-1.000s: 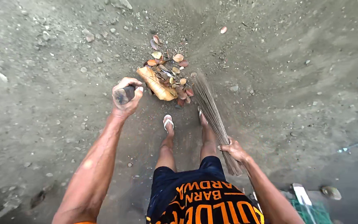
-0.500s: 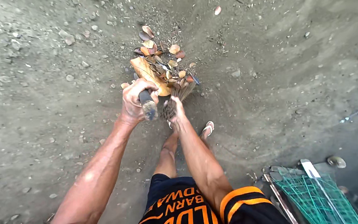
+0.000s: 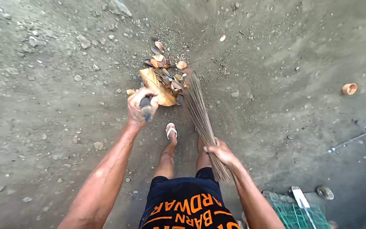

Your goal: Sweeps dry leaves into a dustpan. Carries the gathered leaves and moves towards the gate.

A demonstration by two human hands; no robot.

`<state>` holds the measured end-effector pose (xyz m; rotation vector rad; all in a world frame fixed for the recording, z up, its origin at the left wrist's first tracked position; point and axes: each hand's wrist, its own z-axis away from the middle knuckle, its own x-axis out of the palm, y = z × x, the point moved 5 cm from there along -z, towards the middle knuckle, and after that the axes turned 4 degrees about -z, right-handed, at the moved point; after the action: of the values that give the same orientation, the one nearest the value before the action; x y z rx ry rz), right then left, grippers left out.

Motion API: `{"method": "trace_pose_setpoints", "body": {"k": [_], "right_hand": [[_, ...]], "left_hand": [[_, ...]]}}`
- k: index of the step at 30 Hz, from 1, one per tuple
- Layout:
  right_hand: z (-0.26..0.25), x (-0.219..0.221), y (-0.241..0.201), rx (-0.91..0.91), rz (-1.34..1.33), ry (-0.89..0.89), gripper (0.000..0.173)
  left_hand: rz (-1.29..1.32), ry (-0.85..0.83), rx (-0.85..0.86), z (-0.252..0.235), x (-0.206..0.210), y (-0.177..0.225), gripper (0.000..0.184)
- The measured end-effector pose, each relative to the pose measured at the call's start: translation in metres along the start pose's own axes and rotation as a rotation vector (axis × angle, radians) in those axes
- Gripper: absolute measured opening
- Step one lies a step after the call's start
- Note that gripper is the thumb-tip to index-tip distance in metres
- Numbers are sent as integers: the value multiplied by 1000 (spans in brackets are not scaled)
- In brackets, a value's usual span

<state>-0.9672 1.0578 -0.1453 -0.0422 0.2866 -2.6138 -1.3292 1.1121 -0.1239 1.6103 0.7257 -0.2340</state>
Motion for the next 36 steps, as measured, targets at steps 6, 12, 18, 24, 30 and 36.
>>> {"method": "trace_pose_setpoints", "body": {"k": [6, 12, 18, 24, 30, 36], "right_hand": [[-39, -73, -103, -49, 1102, 99, 89], [-183, 13, -272, -427, 1612, 193, 74], [-250, 63, -343, -389, 1866, 266, 39], [-203, -63, -311, -290, 1965, 230, 62], [-118, -156, -241, 38, 1731, 203, 87], [-132, -243, -246, 111, 1374, 428, 76]], "left_hand": [[-25, 202, -123, 41, 4, 10, 30], [-7, 402, -250, 43, 56, 33, 29], [-13, 502, -268, 29, 67, 23, 31], [20, 503, -289, 21, 66, 22, 24], [12, 442, -305, 1, 71, 21, 22], [10, 412, -272, -4, 74, 13, 28]]}}
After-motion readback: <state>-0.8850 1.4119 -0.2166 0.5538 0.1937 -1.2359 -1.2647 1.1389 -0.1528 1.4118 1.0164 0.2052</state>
